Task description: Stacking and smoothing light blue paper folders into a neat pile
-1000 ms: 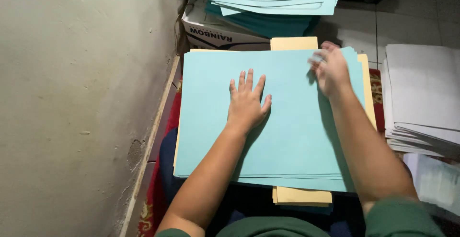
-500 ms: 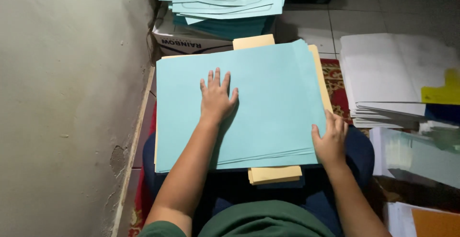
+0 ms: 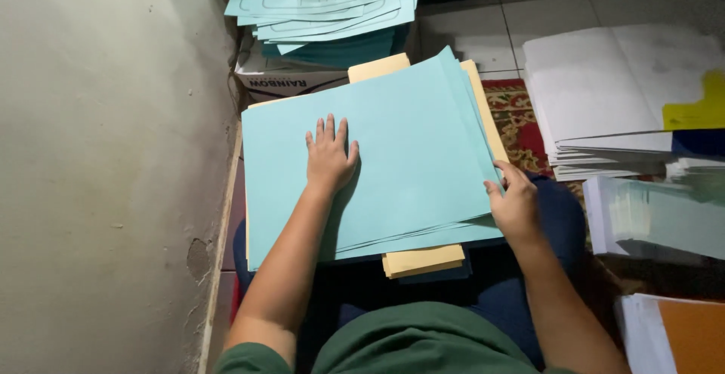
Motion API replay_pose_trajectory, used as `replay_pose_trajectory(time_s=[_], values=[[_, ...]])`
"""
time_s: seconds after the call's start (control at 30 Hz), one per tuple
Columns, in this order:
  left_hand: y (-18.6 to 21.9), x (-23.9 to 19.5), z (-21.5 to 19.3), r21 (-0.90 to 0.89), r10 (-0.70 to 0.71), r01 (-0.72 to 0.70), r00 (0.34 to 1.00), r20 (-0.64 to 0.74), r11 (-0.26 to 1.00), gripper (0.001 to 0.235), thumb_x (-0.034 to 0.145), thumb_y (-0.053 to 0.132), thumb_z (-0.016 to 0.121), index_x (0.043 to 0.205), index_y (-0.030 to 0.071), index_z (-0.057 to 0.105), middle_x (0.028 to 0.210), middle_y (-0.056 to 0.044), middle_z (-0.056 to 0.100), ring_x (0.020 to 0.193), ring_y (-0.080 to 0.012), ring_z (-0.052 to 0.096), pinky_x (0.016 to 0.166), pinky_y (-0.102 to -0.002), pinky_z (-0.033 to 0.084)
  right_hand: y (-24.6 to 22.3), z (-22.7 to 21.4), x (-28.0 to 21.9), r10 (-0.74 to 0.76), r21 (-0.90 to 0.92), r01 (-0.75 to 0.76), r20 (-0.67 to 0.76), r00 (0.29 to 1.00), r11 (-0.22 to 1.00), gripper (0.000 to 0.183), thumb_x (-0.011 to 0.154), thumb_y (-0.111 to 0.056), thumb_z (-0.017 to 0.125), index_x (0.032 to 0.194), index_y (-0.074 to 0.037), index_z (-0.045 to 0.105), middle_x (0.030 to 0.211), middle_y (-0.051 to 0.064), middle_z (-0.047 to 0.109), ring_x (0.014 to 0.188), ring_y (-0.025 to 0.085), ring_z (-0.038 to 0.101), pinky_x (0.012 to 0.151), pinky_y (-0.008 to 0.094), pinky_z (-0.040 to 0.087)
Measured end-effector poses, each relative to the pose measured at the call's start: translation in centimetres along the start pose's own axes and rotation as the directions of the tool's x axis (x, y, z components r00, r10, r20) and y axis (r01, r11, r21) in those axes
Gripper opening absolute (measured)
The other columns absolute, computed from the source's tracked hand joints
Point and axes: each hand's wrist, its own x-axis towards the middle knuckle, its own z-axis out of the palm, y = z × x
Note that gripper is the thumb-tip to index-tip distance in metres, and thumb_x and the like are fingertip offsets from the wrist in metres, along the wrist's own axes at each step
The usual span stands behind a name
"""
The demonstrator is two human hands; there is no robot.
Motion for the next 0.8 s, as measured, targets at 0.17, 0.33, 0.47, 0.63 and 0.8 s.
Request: replay_pose_trajectory(time_s=[0.17, 0.33, 0.47, 0.63, 0.8], values=[[-0.2, -0.3, 2.2, 0.106, 0.059, -0.051, 0.995, -0.075, 0.993, 0.060, 0.097, 0.041, 0.050, 0.150, 0.013, 0.053, 0.154, -0.024, 0.048, 0.146, -0.0442, 0.041, 0.113, -0.071, 0.027, -2.5, -1.4, -1.1, 0.010, -0.001, -0.010, -0.054, 0.998, 1.000, 0.044, 0.092, -0.014, 0.076, 0.134, -0.008, 0.067, 0.103, 0.027, 0.072, 0.095, 0.048, 0.071, 0.077, 0.053, 0.059], [3.9, 0.4, 2.8, 0.183, 0.167, -0.147, 0.980, -0.104, 0.972, 0.066, 0.079, 0.035, 0.074, 0.140, 0.013, 0.062, 0.149, -0.027, 0.052, 0.141, -0.0480, 0.046, 0.107, -0.074, 0.033, -4.6, -2.0, -2.1, 0.086, -0.299, -0.081, 0.004, 0.996, 0.951, 0.023, 0.103, -0.030, 0.063, 0.126, -0.027, 0.063, 0.091, 0.017, 0.076, 0.088, 0.037, 0.076, 0.077, 0.049, 0.062], [9.1, 1.1, 2.5, 0.016, 0.290, -0.292, 0.938, -0.190, 0.956, 0.064, 0.085, 0.037, 0.070, 0.142, 0.011, 0.059, 0.152, -0.027, 0.049, 0.141, -0.0484, 0.046, 0.109, -0.073, 0.033, -8.9, -3.3, -2.3, -0.243, -0.246, 0.240, 0.017, 0.970, 0.939, 0.010, 0.085, -0.002, 0.074, 0.087, -0.003, 0.065, 0.144, 0.030, 0.057, 0.132, 0.047, 0.056, 0.106, 0.055, 0.049], [13.7, 1.7, 1.4, -0.268, 0.395, -0.434, 0.899, -0.190, 0.860, 0.070, 0.100, 0.047, 0.054, 0.158, 0.011, 0.040, 0.161, -0.028, 0.036, 0.149, -0.0504, 0.036, 0.114, -0.070, 0.031, -10.9, -2.0, -3.7, -0.104, -0.082, 0.137, 0.313, 0.944, 0.987, 0.009, 0.093, -0.009, 0.067, 0.085, -0.008, 0.064, 0.143, 0.024, 0.060, 0.135, 0.038, 0.056, 0.111, 0.049, 0.049], [13.1, 1.9, 7.0, -0.054, 0.533, -0.531, 0.846, 0.027, 0.846, 0.071, 0.094, 0.071, 0.045, 0.155, 0.034, 0.046, 0.167, -0.015, 0.033, 0.158, -0.0409, 0.021, 0.121, -0.068, 0.022, -11.7, -3.8, -2.7, 0.029, 0.180, -0.113, 0.415, 0.909, 0.977, 0.039, 0.107, -0.019, 0.045, 0.141, -0.003, 0.052, 0.152, 0.031, 0.046, 0.123, 0.051, 0.058, 0.100, 0.062, 0.052]])
